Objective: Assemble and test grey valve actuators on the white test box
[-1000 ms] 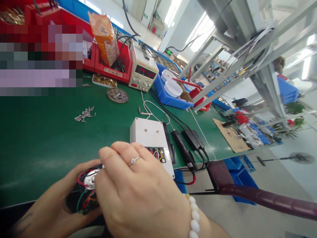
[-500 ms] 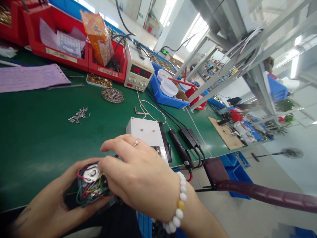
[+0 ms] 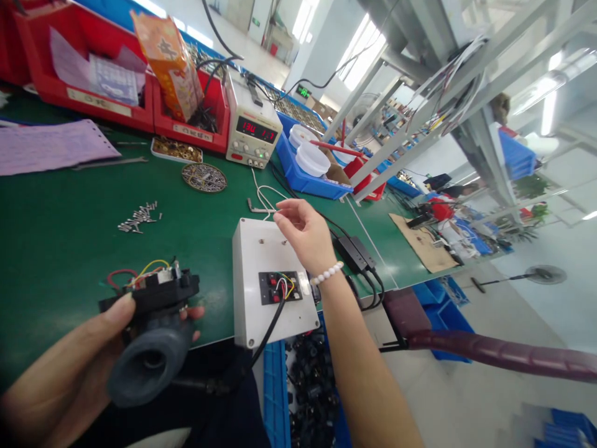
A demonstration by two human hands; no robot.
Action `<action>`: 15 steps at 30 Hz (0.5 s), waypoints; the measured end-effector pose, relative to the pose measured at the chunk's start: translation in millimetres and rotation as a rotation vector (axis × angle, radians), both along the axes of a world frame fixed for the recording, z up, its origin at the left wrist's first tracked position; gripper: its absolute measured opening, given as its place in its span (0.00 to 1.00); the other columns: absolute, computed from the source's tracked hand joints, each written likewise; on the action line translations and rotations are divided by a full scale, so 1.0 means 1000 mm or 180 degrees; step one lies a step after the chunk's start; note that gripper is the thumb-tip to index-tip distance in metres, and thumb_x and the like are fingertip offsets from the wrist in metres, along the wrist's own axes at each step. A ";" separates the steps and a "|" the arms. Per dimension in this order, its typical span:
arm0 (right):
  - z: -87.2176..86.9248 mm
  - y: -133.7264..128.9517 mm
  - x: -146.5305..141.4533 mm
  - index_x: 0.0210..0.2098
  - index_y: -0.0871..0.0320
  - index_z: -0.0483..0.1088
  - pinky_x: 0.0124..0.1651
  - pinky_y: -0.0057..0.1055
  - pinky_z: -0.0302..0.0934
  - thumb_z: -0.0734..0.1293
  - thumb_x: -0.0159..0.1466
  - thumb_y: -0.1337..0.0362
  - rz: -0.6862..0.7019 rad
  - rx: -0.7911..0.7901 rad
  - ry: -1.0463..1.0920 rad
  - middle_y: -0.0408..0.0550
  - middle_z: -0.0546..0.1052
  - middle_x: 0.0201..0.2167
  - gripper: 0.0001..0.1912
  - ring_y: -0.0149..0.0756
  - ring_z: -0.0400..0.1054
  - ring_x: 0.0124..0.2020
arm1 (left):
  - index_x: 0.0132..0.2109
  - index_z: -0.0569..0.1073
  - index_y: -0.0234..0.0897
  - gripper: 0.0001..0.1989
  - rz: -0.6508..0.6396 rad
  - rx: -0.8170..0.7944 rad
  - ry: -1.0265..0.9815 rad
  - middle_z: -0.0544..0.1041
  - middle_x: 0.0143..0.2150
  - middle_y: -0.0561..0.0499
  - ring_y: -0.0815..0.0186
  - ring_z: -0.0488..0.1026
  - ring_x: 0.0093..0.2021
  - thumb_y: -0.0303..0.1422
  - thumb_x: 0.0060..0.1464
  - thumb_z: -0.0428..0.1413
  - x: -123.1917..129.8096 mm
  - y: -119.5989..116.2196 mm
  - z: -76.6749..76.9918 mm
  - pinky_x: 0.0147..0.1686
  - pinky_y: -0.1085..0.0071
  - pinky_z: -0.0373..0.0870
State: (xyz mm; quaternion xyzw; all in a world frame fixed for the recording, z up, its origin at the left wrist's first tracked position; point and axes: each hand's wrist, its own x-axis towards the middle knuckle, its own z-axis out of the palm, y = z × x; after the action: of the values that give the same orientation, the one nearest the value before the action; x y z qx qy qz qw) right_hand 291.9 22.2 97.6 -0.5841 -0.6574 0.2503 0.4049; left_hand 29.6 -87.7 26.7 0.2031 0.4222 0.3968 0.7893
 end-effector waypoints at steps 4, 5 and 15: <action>-0.032 0.010 0.002 0.38 0.60 0.75 0.39 0.33 0.68 0.72 0.58 0.54 0.0191 -0.0366 0.0081 0.46 0.79 0.32 0.16 0.34 0.73 0.32 | 0.48 0.83 0.44 0.23 0.0071 -0.0356 -0.0504 0.87 0.44 0.51 0.60 0.84 0.45 0.55 0.55 0.63 0.001 0.000 -0.003 0.42 0.73 0.82; -0.036 0.009 0.001 0.37 0.59 0.76 0.39 0.33 0.67 0.72 0.57 0.53 0.0209 -0.0393 0.0091 0.46 0.79 0.32 0.16 0.34 0.72 0.32 | 0.49 0.83 0.44 0.24 0.0082 -0.0422 -0.0515 0.87 0.45 0.50 0.60 0.84 0.45 0.54 0.54 0.65 0.001 -0.001 -0.003 0.42 0.74 0.82; -0.036 0.003 -0.004 0.33 0.58 0.78 0.35 0.32 0.60 0.73 0.58 0.55 0.0129 -0.0319 -0.0039 0.44 0.78 0.29 0.12 0.33 0.66 0.29 | 0.50 0.83 0.48 0.24 0.0167 -0.0564 -0.0535 0.87 0.48 0.46 0.57 0.84 0.47 0.54 0.49 0.68 -0.001 -0.008 -0.011 0.45 0.69 0.82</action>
State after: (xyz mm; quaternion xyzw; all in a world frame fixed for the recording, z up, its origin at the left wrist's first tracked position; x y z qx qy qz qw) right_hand 287.7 25.1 62.1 -0.5917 -0.6583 0.2874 0.3660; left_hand 28.9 -95.4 16.1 0.0874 0.3931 0.3941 0.8262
